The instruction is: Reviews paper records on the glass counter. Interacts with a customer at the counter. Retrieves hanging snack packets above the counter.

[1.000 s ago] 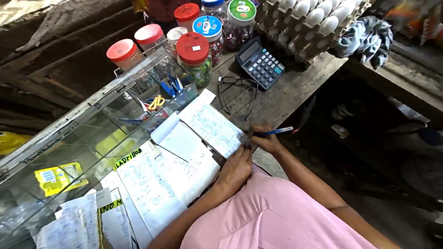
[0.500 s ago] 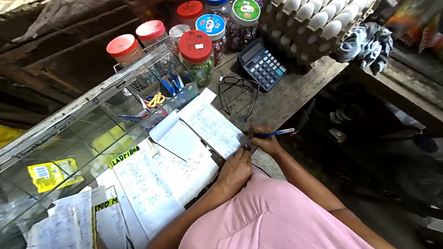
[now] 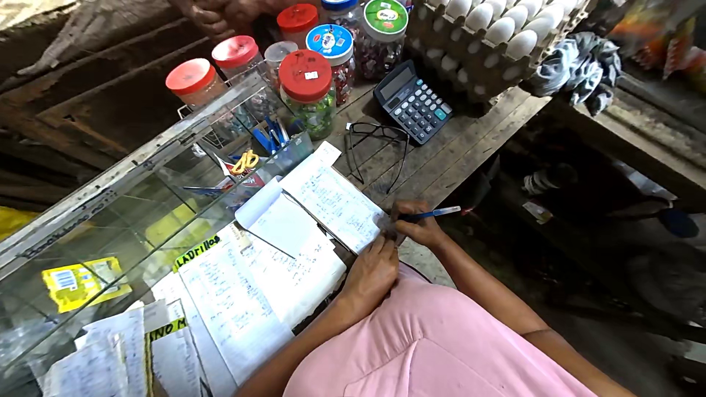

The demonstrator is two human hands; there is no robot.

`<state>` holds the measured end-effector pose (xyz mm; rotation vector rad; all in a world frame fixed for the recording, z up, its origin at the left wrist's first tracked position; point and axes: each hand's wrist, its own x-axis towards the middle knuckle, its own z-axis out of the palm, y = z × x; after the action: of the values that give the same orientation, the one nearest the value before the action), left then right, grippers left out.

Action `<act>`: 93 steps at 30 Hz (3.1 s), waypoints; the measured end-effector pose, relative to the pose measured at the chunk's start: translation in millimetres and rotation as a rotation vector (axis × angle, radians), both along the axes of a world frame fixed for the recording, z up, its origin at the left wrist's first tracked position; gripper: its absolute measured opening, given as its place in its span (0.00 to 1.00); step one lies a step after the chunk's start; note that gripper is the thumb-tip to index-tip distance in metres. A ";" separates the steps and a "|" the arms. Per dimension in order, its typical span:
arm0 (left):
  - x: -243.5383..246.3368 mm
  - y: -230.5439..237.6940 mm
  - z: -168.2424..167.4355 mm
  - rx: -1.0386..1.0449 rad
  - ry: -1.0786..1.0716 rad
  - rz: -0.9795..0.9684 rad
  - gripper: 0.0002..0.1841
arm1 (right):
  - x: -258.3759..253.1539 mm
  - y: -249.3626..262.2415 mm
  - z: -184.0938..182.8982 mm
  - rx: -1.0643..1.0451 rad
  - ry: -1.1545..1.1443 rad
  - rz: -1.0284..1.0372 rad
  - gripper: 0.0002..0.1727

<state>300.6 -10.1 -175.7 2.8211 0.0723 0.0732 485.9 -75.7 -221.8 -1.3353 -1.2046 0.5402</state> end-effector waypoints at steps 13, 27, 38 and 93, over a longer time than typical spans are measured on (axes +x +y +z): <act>-0.3 0.8 -3.6 0.003 -0.053 0.009 0.15 | -0.6 0.5 1.8 -0.010 0.018 -0.043 0.08; -1.2 1.2 -3.1 0.012 -0.067 0.005 0.14 | -2.0 1.7 2.3 0.010 -0.003 -0.077 0.07; -1.8 1.8 -6.0 -0.006 -0.087 0.002 0.14 | -2.8 0.3 6.1 -0.048 0.134 -0.050 0.08; -84.3 11.0 -23.4 0.114 -0.412 1.331 0.17 | 77.1 -5.0 -12.9 -0.122 -0.436 -0.723 0.18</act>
<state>216.3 0.9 -199.1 2.2514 1.7941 0.9247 563.0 -80.7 -234.6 -1.9261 -0.9315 -0.2111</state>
